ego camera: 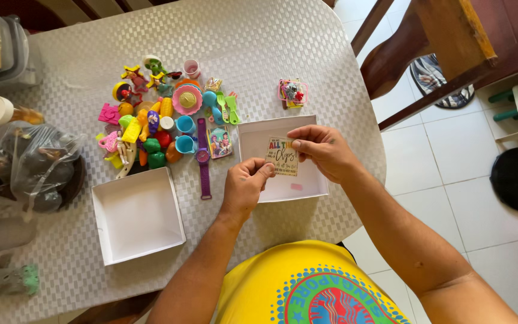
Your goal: The person sorts a variety of small toys and accessories from a table into a white box. They handle items such as figurines, plastic food, a watch, and cards, placing them one by one into the box.
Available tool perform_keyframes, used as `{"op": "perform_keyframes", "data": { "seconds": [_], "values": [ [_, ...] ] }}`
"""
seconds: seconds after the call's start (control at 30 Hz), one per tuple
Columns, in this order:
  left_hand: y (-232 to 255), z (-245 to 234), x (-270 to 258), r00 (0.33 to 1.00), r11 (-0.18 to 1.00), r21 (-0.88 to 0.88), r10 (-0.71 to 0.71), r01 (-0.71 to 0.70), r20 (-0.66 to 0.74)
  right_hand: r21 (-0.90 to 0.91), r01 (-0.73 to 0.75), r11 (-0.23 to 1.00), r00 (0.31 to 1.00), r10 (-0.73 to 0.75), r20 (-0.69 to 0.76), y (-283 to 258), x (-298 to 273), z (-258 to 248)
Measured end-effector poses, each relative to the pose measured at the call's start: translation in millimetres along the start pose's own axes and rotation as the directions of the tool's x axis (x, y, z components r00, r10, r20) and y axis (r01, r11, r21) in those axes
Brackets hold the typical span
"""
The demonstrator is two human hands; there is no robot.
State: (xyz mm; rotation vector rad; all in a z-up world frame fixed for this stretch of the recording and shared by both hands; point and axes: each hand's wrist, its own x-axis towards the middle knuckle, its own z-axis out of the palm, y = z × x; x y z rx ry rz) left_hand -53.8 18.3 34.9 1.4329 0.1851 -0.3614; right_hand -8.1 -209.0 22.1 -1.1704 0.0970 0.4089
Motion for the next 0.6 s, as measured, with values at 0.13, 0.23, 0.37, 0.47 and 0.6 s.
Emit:
{"op": "perform_keyframes", "data": {
  "seconds": [0.13,0.23,0.37,0.47,0.6],
  "values": [
    [2.2,0.7,-2.0,0.999,0.999,-0.022,-0.042,0.042,-0.01,0.004,0.007,1.0,1.0,-0.007,-0.001,-2.1,-3.3,1.1],
    [3.4,0.1,-5.8,0.998,0.997,-0.046,-0.057,0.056,-0.016,-0.044,0.01,0.999,1.0,-0.009,0.028,-8.3,-5.6,6.5],
    [2.8,-7.0,-11.6,0.998,0.993,-0.1,-0.061,0.061,0.002,-0.137,0.038,0.99,0.994,-0.024,0.104,-13.1,-8.2,10.9],
    [2.5,-12.7,-16.1,0.998,0.995,-0.093,-0.038,0.043,0.05,-0.105,0.038,0.994,0.994,-0.026,0.107,-11.0,-5.4,11.6],
    [8.6,-15.7,-21.9,0.997,0.994,-0.104,-0.023,0.03,0.073,-0.087,0.058,0.995,0.992,-0.048,0.113,-8.7,-1.0,11.1]
  ]
}}
